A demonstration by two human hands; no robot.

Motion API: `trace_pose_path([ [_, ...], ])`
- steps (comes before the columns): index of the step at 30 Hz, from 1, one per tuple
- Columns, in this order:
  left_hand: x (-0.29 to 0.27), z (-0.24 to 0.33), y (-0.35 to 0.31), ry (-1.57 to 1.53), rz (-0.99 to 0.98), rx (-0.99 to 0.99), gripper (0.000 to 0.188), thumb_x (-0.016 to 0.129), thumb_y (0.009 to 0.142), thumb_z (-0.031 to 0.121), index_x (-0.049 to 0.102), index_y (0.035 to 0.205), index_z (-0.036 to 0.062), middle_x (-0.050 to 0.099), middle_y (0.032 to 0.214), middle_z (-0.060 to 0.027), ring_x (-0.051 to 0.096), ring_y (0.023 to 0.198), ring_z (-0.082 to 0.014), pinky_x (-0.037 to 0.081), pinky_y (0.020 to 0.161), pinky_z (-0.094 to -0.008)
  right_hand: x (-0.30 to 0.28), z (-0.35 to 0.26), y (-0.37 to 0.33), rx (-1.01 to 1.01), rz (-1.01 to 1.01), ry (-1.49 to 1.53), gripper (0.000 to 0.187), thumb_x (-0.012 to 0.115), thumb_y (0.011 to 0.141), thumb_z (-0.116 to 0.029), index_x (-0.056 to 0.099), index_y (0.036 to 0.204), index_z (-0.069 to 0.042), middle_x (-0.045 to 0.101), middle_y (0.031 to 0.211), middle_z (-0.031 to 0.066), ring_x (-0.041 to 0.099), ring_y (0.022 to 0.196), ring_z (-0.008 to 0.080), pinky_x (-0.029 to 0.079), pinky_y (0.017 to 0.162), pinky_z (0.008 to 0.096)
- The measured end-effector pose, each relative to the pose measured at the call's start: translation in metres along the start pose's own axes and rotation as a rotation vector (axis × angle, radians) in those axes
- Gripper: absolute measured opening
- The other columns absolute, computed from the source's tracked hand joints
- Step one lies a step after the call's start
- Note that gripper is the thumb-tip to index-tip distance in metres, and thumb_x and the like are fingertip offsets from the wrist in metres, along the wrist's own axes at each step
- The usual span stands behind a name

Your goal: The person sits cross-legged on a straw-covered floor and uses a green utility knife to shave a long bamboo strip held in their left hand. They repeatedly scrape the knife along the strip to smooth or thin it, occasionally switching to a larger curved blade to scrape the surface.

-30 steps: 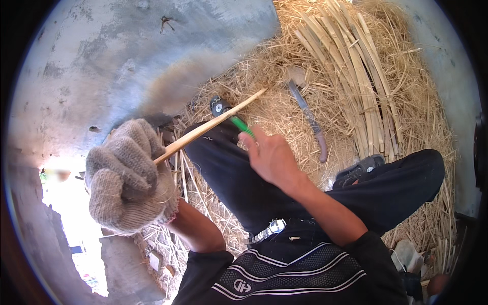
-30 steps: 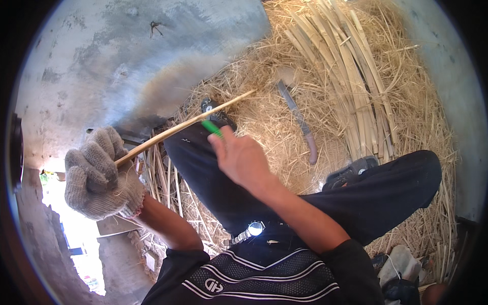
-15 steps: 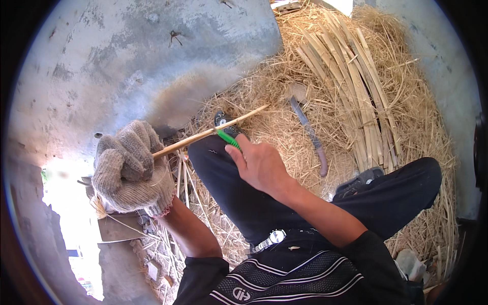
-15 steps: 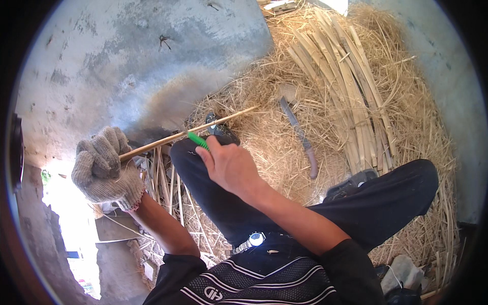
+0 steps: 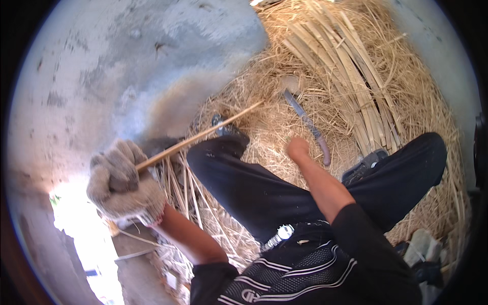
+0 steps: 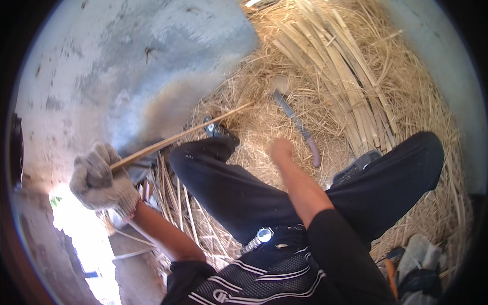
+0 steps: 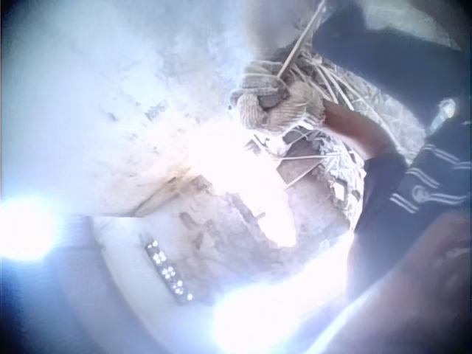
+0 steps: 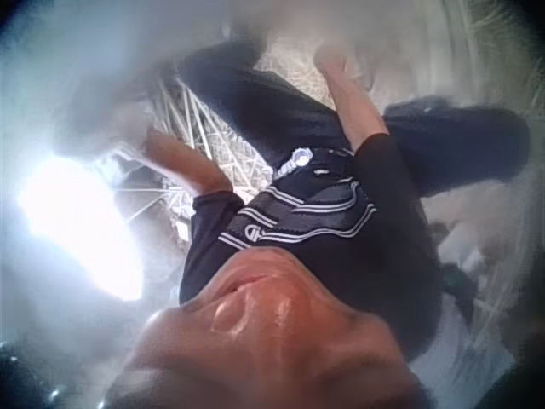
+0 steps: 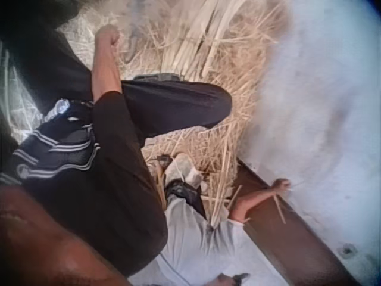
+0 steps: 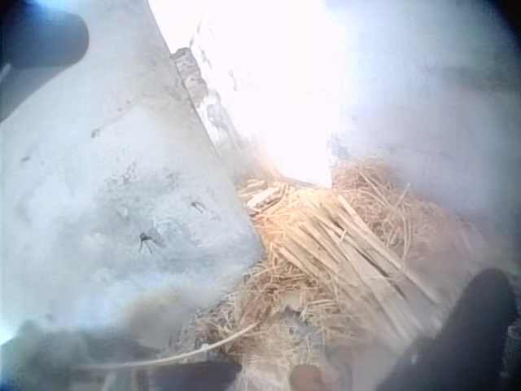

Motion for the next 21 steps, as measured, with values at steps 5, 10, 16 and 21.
trace_pose_path([
  [5,-0.016,0.006,-0.035,0.133,0.081,-0.026,0.03,0.045,0.074,0.013,0.028,0.051,0.0193,0.023,0.04,0.0035,0.016,0.04,-0.008,0.018,0.042,-0.0246,0.031,0.063,-0.039,-0.005,0.044,0.011,0.033,0.049,0.098,-0.026,0.066,0.113,-0.002,0.07,0.101,0.0181,0.07,0.088,0.0248,0.054,0.056,0.0419],
  [10,-0.018,0.008,-0.023,0.222,0.036,-0.023,0.03,0.047,0.075,0.018,0.032,0.049,0.0192,0.031,0.039,0.0036,0.018,0.037,-0.0073,0.021,0.04,-0.0234,-0.112,-0.071,-0.116,-0.437,0.286,0.821,0.037,0.04,0.102,-0.035,0.05,0.089,-0.001,0.049,0.046,0.007,0.049,0.037,0.0248,0.039,0.037,0.0361],
  [16,-0.014,0.011,-0.021,0.296,-0.518,-0.006,0.037,0.056,0.079,0.026,0.039,0.047,0.0183,0.042,0.041,0.005,0.027,0.034,-0.0084,0.025,0.035,-0.0256,-0.178,-0.154,-0.227,-0.91,0.243,0.836,0.031,0.049,0.099,-0.032,0.049,0.083,-0.005,0.051,0.05,0.0163,0.058,0.047,0.0364,0.045,0.046,0.0447],
  [21,-0.021,0.008,-0.015,0.286,-0.47,0.002,0.034,0.057,0.076,0.025,0.039,0.048,0.0188,0.041,0.04,0.0048,0.026,0.034,-0.0093,0.024,0.036,-0.0261,-0.146,-0.154,-0.216,-0.704,0.249,0.593,0.03,0.051,0.098,-0.03,0.049,0.082,-0.005,0.051,0.048,0.0159,0.058,0.047,0.0374,0.045,0.044,0.045],
])
Point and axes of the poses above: each hand's wrist, its own y-axis towards the middle knuckle, its own x-axis out of the palm, z = x × y, the point moved 4 cm from there along y, towards the middle knuckle
